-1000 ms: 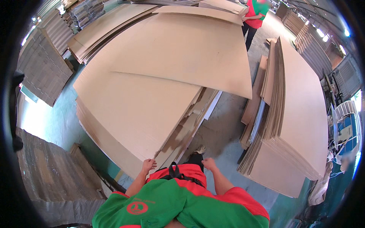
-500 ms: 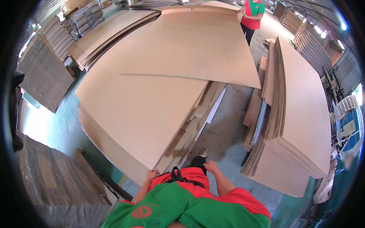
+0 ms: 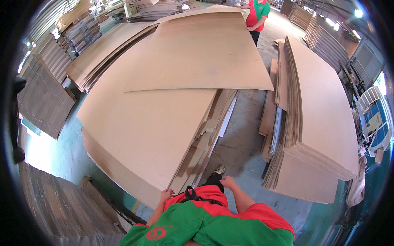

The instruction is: The person repeatedly picks up large flat cardboard sheets from a stack and places them onto another stack. The person handles the sheets by hand, lifting and aligning them before setting them down. Another person in a similar uniform is visible in the background doing the same task.

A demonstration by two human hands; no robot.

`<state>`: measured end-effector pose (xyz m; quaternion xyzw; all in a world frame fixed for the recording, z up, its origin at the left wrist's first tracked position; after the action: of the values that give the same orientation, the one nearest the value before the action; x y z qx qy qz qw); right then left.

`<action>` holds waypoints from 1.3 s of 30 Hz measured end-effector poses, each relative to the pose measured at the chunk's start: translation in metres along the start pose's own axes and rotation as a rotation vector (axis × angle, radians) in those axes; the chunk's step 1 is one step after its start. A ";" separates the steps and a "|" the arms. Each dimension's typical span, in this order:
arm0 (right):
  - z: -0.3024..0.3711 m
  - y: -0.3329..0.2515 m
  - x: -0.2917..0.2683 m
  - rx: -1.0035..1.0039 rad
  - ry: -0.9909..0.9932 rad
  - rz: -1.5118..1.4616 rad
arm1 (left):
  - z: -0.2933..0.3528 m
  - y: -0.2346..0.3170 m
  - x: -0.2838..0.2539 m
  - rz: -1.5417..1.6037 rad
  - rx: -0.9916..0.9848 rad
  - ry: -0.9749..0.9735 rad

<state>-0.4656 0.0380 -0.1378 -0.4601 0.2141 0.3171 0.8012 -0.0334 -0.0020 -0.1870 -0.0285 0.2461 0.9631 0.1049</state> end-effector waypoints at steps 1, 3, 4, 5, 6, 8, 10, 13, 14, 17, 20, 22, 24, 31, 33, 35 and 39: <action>0.001 0.002 0.002 0.023 -0.013 -0.013 | -0.001 -0.002 0.000 -0.004 -0.028 -0.003; 0.003 0.004 0.007 0.032 -0.032 -0.010 | -0.003 -0.003 0.000 0.005 -0.019 -0.010; 0.003 0.003 0.009 0.020 -0.039 0.005 | -0.004 -0.007 -0.001 0.011 -0.059 0.001; 0.004 0.003 0.011 0.007 -0.048 0.021 | -0.004 -0.005 -0.001 0.011 -0.015 -0.006; 0.004 0.004 0.012 0.015 -0.041 0.010 | -0.005 -0.005 -0.002 0.016 -0.002 0.001; 0.005 0.006 0.014 0.030 -0.031 -0.009 | -0.006 -0.007 -0.002 0.020 0.014 0.005; 0.005 0.006 0.013 0.023 -0.012 -0.014 | -0.007 -0.013 -0.002 0.005 -0.027 0.010; 0.004 0.004 0.011 0.006 0.006 0.009 | -0.008 -0.014 -0.001 0.021 -0.020 0.001; 0.004 0.003 0.009 -0.001 0.011 0.022 | -0.007 -0.011 0.000 0.016 0.015 -0.006; 0.004 0.002 0.009 0.014 -0.005 0.033 | -0.008 -0.012 0.000 -0.011 -0.007 -0.011; 0.003 -0.002 0.009 -0.012 -0.019 0.038 | -0.008 -0.011 0.000 -0.004 -0.001 -0.018; 0.002 -0.003 0.009 0.005 -0.018 0.043 | -0.008 -0.013 -0.001 -0.016 -0.029 -0.009; 0.002 -0.005 0.007 -0.005 -0.010 0.061 | -0.007 -0.010 0.000 -0.010 0.005 -0.018; -0.001 -0.010 0.004 -0.037 -0.001 0.087 | -0.007 -0.012 -0.001 -0.017 -0.046 -0.003; -0.001 -0.011 0.004 -0.036 -0.016 0.091 | -0.007 -0.010 -0.001 0.005 -0.014 -0.014; -0.001 -0.010 0.005 -0.011 -0.034 0.078 | -0.009 -0.011 -0.001 0.010 -0.011 -0.011; -0.002 -0.015 0.001 -0.049 -0.006 0.116 | -0.014 -0.013 -0.002 0.008 -0.016 -0.008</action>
<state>-0.4541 0.0311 -0.1301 -0.4654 0.2303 0.3695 0.7706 -0.0284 0.0023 -0.2050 -0.0246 0.2380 0.9656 0.1016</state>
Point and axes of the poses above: each hand's wrist, its own z-axis away from the middle knuckle, its own x-axis out of the palm, y = z × x, the point moved 8 cm from there along -z, towards the middle knuckle, and after that the axes turned 12 degrees about -x, right-handed, at the moved point
